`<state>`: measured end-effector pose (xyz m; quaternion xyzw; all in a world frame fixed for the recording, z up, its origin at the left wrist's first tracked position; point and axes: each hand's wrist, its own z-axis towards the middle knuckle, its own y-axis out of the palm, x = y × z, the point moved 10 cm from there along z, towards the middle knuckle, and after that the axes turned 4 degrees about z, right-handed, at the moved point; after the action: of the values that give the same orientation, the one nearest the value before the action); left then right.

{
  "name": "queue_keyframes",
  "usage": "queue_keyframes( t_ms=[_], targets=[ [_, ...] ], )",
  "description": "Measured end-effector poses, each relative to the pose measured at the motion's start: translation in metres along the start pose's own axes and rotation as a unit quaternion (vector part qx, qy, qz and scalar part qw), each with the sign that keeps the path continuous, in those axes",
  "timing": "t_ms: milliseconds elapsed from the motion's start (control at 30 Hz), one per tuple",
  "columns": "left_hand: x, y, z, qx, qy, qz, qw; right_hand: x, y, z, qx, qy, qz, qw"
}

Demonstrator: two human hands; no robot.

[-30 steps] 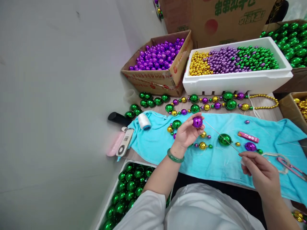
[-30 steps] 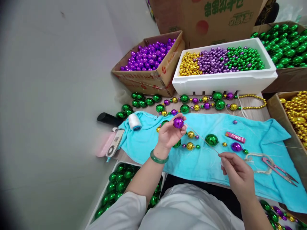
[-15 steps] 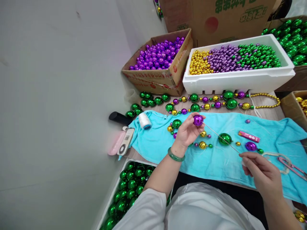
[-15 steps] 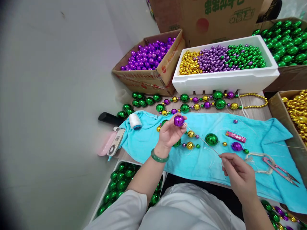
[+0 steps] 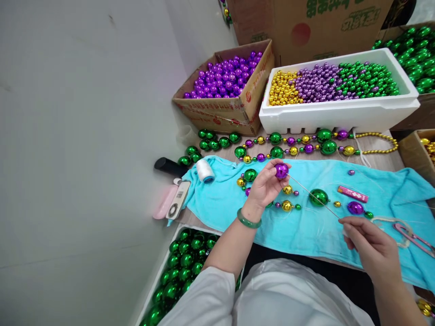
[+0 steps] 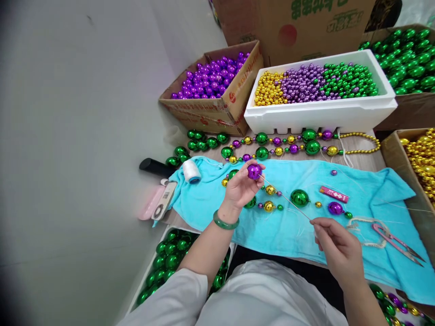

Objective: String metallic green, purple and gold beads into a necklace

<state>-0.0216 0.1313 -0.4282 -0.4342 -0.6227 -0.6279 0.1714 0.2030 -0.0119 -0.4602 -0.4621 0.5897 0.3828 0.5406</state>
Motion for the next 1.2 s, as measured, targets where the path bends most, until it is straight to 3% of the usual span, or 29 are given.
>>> queue_keyframes(
  t_ms=[100,333,500,567,667,733,800,867,967,1067,1200],
  targets=[
    [0.000,0.001,-0.001,-0.001,0.010,0.049,0.999,0.004,0.001,0.001,-0.006,0.010,-0.012,1.000],
    [-0.004,0.016,-0.003,-0.023,0.021,0.125,0.992,0.023,0.024,0.013,-0.087,0.011,0.022,0.996],
    [-0.029,0.032,-0.008,-0.063,-0.018,0.181,0.981,0.021,0.033,0.016,-0.079,0.005,0.011,0.997],
    [-0.048,0.043,-0.012,-0.112,-0.058,0.240,0.962,0.018,0.034,0.018,-0.067,0.014,0.041,0.997],
    [-0.063,0.056,-0.010,-0.229,-0.085,0.411,0.878,0.017,0.029,0.024,-0.047,0.015,0.082,0.995],
    [-0.040,0.052,0.015,-0.237,-0.026,0.526,0.816,0.020,0.020,0.028,-0.037,0.007,0.093,0.995],
    [0.014,0.039,0.060,-0.136,0.086,0.616,0.771,0.028,0.009,0.031,-0.024,0.008,0.101,0.995],
    [0.072,0.026,0.108,-0.022,0.170,0.696,0.697,0.036,0.000,0.033,-0.013,0.017,0.108,0.994],
    [0.131,0.012,0.178,0.083,0.189,0.768,0.606,0.045,-0.007,0.037,-0.001,0.031,0.109,0.994],
    [0.149,0.002,0.238,0.112,0.135,0.805,0.566,0.046,-0.006,0.040,-0.003,0.034,0.108,0.994],
    [0.139,-0.002,0.287,0.111,0.094,0.810,0.569,0.045,-0.006,0.045,-0.002,0.034,0.114,0.993]
  ],
)
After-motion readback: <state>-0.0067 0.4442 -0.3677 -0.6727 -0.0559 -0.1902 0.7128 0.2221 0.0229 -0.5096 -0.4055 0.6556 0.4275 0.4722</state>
